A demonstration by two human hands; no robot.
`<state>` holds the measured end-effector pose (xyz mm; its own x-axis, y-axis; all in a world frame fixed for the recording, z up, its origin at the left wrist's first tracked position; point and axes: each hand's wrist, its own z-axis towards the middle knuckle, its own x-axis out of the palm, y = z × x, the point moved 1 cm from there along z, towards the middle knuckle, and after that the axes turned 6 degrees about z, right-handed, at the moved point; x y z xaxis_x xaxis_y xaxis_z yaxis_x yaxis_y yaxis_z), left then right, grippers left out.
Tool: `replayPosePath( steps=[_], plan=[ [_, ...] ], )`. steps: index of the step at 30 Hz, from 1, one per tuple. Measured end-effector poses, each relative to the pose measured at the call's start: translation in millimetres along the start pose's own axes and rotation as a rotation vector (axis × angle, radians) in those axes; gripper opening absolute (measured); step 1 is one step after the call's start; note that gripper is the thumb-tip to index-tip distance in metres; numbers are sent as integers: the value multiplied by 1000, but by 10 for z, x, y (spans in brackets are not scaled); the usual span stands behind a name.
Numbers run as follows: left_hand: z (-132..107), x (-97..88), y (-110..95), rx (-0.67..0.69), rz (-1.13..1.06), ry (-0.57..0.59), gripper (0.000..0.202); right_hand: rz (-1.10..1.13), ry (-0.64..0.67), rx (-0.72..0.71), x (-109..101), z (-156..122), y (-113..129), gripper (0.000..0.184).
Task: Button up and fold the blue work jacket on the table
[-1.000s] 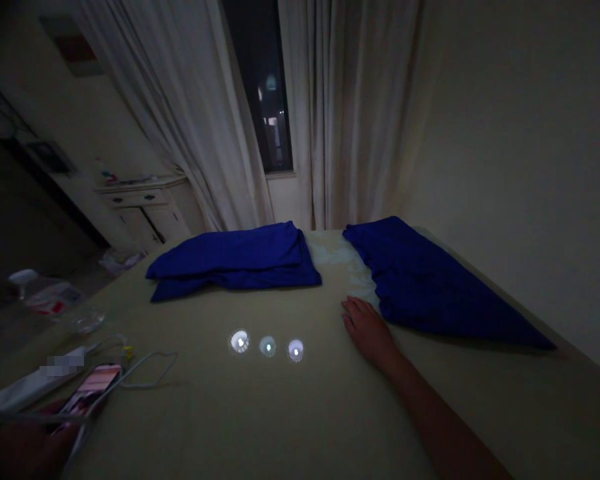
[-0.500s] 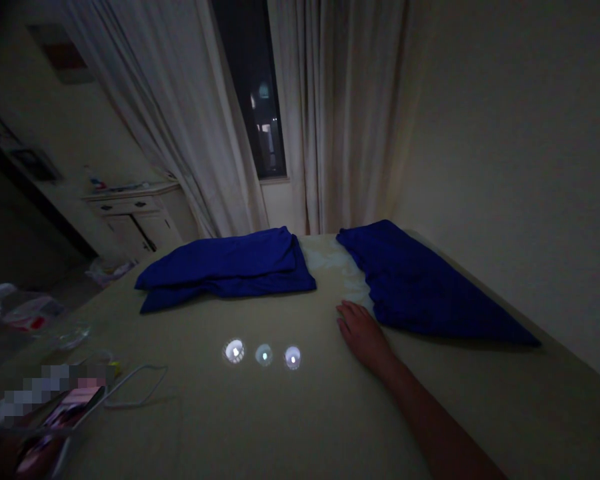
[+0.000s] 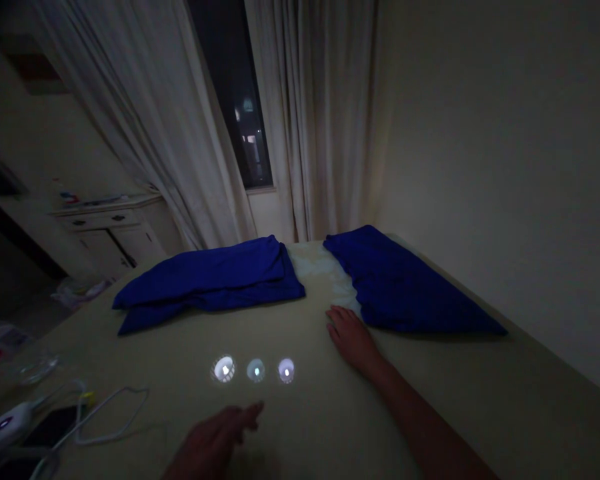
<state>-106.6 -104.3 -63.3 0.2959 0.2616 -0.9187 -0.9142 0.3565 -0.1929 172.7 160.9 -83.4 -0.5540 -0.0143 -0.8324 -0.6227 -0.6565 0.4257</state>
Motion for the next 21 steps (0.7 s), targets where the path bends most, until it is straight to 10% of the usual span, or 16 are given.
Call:
replayPosePath(
  steps=[5,9,14,21],
  plan=[
    [1537,202,604,-249,161,-13,68,34,31,55,-53,3,76,40],
    [2296,224,1267,-474,239,-110,54,52,29,77,-100,-4,143,37],
    [2578,296,1808,-599,246,-32,48,53,6,100,-98,3,156,32],
    [2588,306,2015,-484,245,81,56,2,-24,100,6,8,124,28]
  ],
)
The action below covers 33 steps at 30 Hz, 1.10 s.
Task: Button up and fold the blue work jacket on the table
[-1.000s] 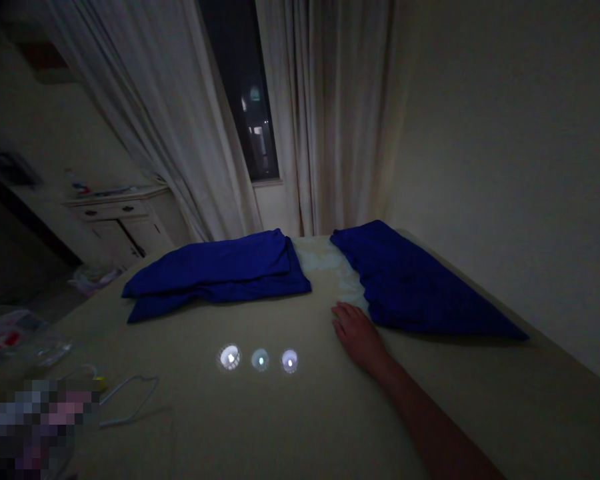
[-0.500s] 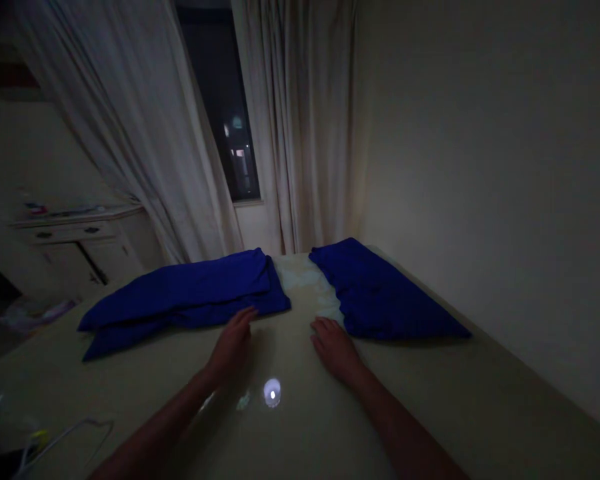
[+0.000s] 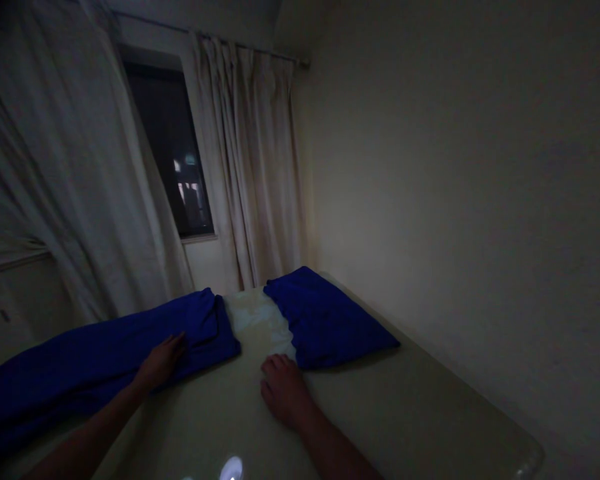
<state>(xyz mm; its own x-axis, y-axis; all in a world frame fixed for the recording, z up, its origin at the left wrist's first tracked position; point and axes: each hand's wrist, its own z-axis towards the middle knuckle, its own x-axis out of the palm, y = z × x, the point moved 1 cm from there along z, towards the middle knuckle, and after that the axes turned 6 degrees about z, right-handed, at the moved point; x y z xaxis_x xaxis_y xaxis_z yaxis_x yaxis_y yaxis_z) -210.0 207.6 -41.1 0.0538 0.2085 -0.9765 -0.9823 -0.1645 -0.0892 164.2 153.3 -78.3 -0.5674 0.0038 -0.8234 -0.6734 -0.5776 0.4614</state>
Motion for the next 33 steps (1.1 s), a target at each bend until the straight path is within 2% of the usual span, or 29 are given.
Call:
replayPosePath(
  steps=[3,6,9,12,14,15,16,17,18,20,21,22,24,27,28,30,33],
  plan=[
    [-64,-90,-16,0,-1,44,53,7,0,2,-18,-8,20,28],
    [-108,-278,-80,-107,5,55,52,41,10,1,-43,-14,11,28],
    [-45,-632,-134,-237,15,-21,52,61,11,-4,-27,-21,-8,30],
    [-4,-1143,-193,-308,36,-167,57,95,0,11,20,-22,-8,28],
    [-148,-1479,-308,-302,48,-275,61,224,-32,64,27,2,-22,28],
    [-294,-1608,-402,-260,29,-303,60,363,-55,104,12,28,-45,33],
    [-486,-1698,-515,-199,1,-306,58,534,-73,152,-19,62,-80,42],
    [-708,-1740,-641,-77,-90,-253,56,704,-83,199,-66,102,-127,55],
    [-942,-1733,-764,74,-223,-134,54,863,-78,241,-130,145,-182,70],
    [-1366,-1599,-925,383,-446,121,63,1115,-16,318,-288,216,-300,95],
    [-1510,-1487,-922,425,-509,196,64,1194,18,353,-371,234,-353,101],
    [-1592,-1351,-853,407,-531,223,64,1244,38,381,-448,237,-398,101],
    [-1582,-1039,-531,239,-416,148,70,1291,57,432,-553,202,-450,90],
    [-1358,-610,197,-143,17,-123,85,1165,42,411,-564,119,-436,81],
    [-1286,-507,423,-246,106,-150,88,1101,19,381,-539,102,-415,82],
    [-1179,-391,760,-351,127,-104,91,956,-58,306,-485,90,-360,80],
    [-1098,-445,960,-515,13,0,96,798,-133,234,-452,95,-255,70]
  ],
)
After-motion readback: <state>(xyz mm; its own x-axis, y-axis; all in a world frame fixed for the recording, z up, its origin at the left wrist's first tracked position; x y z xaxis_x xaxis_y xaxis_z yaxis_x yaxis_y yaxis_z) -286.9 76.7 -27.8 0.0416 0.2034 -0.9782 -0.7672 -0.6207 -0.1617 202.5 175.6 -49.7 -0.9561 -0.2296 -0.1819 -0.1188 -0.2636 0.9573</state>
